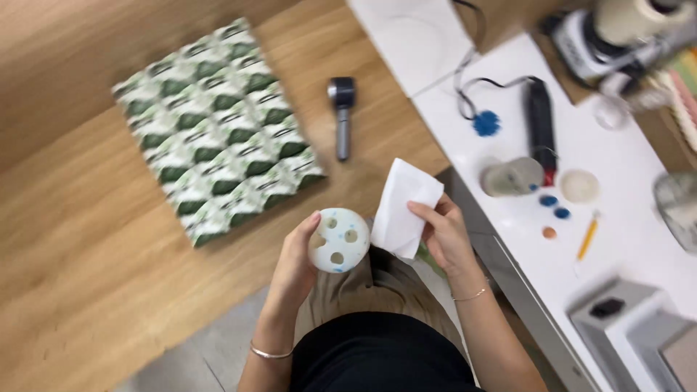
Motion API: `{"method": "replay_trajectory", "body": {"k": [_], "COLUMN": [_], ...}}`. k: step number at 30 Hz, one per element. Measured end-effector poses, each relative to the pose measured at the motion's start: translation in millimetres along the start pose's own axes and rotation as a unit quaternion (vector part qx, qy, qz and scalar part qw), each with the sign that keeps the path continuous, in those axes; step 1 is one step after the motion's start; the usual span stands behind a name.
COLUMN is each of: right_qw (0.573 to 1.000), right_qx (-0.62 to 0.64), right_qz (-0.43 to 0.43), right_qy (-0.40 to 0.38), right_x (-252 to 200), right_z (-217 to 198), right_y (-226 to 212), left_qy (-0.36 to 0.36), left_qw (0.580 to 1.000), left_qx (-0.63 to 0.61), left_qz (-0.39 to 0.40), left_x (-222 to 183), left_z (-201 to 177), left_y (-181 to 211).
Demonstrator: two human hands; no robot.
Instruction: Cleaning a silicone candle mold by melting wax residue with a heat gun, wiping with a tissue, and scraping with a tool.
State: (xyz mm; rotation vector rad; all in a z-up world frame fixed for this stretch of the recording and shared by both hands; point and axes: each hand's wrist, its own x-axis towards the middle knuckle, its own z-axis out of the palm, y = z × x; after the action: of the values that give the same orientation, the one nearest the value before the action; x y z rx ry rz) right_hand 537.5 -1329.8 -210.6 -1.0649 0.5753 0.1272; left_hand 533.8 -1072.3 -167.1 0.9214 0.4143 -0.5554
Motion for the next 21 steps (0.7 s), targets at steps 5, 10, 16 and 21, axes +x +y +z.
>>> {"method": "replay_trajectory", "body": {"k": [5,10,16,21], "right_qw": [0.992,0.982,0.966,0.959], "right_qx": [-0.048,-0.054,-0.069,-0.028], "right_qz": [-0.041,-0.028,-0.066,-0.084], "right_qy": [0.113,0.179,0.242,0.268], "right_x": [-22.0,-19.8,-10.7,-5.6], "right_z": [-30.4,-46.2,-78.7,-129.4], "right_y": [-9.6,-7.3,1.7,-36.4], "left_qy": [-0.091,-0.223,-0.214,-0.036], "left_qw": [0.983,0.93,0.906,0.934], "left_qx": [0.12,0.217,0.29,0.347], "left_qz": [-0.101,-0.193,-0.221,-0.08], "left_x": [69.0,112.7,151.8,220.9], "left_z": [44.7,81.7,91.8,109.5], "left_y": [-19.5,-35.1,-39.7,-23.7]}}
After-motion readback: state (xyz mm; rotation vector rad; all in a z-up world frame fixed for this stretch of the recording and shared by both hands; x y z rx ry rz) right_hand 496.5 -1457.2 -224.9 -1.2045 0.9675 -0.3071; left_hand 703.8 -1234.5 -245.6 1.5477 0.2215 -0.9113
